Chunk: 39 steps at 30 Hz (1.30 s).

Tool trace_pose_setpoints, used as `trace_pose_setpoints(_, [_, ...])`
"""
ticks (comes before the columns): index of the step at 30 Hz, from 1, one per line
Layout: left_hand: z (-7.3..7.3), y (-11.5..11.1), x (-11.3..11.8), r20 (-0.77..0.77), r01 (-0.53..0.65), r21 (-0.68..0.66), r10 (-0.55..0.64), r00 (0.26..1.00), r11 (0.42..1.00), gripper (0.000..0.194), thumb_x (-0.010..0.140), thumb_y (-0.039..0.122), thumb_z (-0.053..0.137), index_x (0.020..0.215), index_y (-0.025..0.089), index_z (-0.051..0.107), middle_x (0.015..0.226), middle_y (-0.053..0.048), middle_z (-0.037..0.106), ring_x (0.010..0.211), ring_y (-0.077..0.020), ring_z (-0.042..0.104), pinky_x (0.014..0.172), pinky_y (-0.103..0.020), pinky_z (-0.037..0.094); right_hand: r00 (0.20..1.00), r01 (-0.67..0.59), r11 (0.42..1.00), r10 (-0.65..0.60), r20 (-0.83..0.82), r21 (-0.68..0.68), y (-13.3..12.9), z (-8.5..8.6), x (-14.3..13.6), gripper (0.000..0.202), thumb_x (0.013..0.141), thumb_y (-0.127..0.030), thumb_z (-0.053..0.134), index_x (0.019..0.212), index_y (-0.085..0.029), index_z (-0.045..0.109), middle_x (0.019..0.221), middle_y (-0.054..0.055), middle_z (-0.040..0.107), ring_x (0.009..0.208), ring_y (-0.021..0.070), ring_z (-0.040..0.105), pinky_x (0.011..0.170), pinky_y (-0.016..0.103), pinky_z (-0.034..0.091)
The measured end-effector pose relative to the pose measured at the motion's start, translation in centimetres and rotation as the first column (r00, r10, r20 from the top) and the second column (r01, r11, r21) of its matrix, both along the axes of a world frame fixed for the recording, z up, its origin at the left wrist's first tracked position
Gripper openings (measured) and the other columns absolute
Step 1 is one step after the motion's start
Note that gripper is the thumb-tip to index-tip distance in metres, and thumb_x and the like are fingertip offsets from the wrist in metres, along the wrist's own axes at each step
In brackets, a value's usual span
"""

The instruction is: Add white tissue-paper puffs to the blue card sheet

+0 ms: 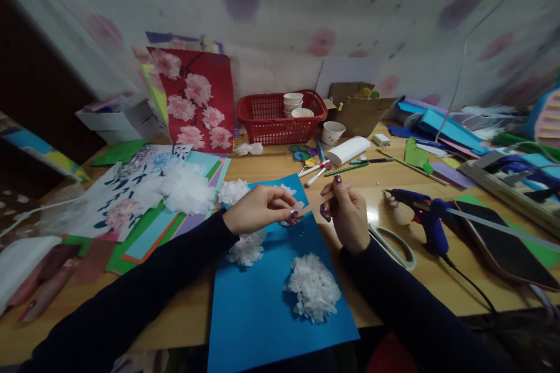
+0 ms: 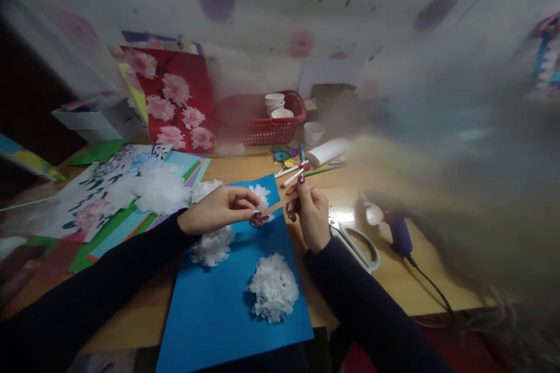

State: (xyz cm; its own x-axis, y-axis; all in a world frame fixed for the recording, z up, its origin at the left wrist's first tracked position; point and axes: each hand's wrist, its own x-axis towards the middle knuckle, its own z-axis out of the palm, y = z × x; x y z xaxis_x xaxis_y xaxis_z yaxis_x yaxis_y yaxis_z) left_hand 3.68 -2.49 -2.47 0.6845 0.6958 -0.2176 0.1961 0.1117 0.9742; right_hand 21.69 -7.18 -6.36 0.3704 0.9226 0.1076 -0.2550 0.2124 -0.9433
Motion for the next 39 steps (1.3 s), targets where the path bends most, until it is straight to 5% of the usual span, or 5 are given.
trace_pose_setpoints(9, [0.6, 0.6, -0.4, -0.053, 0.058, 0.108, -0.053, 0.997, 0.992, 0.009, 0.071, 0.013, 0.068, 0.080, 0.011, 0.069, 0.078, -0.004, 0.072, 0.075, -0.0146, 0.065, 0.081, -0.033, 0.050, 0.997, 0.076, 0.997, -0.076, -0.013, 0.010, 0.1, -0.2, 0.2, 0.042, 0.077, -0.055, 0.060, 0.061, -0.017, 0.057, 0.036, -0.005, 0.046, 0.031, 0.0066, 0.038, 0.030, 0.018, 0.029])
trace_pose_setpoints(15, [-0.5, 0.4, 0.0, 0.050, -0.001, -0.043, 0.003, 0.999, 0.999, 0.009, 0.069, 0.010, 0.070, 0.076, 0.009, 0.066, 0.067, -0.002, 0.068, 0.064, -0.0127, 0.064, 0.076, -0.033, 0.052, 0.999, 0.014, 1.000, -0.015, -0.028, -0.012, 0.0, -0.2, 0.0, 0.038, 0.078, -0.051, 0.061, 0.061, -0.017, 0.057, 0.039, -0.004, 0.047, 0.031, 0.0061, 0.038, 0.030, 0.018, 0.027])
trace_pose_setpoints(22, [-0.8, 0.6, 0.0, 0.108, -0.008, -0.161, 0.026, 0.994, 0.987, 0.018, 0.065, 0.011, 0.075, 0.078, 0.008, 0.063, 0.071, -0.004, 0.070, 0.069, -0.0151, 0.068, 0.076, -0.034, 0.053, 0.973, 0.229, 0.972, -0.226, -0.047, 0.053, 0.2, 0.2, 0.3, 0.038, 0.079, -0.048, 0.060, 0.059, -0.016, 0.056, 0.037, -0.006, 0.043, 0.030, 0.0054, 0.037, 0.031, 0.018, 0.026])
trace_pose_setpoints(39, [-0.4, 0.1, 0.2, 0.041, 0.050, -0.134, -0.044, 0.998, 0.990, 0.019, 0.068, 0.001, 0.067, 0.084, 0.009, 0.062, 0.071, -0.005, 0.071, 0.070, -0.0150, 0.069, 0.079, -0.033, 0.052, 0.993, 0.098, 0.995, -0.096, -0.067, 0.027, 0.0, 0.2, 0.0, 0.039, 0.077, -0.051, 0.062, 0.058, -0.017, 0.056, 0.036, -0.005, 0.045, 0.030, 0.0053, 0.036, 0.031, 0.018, 0.025])
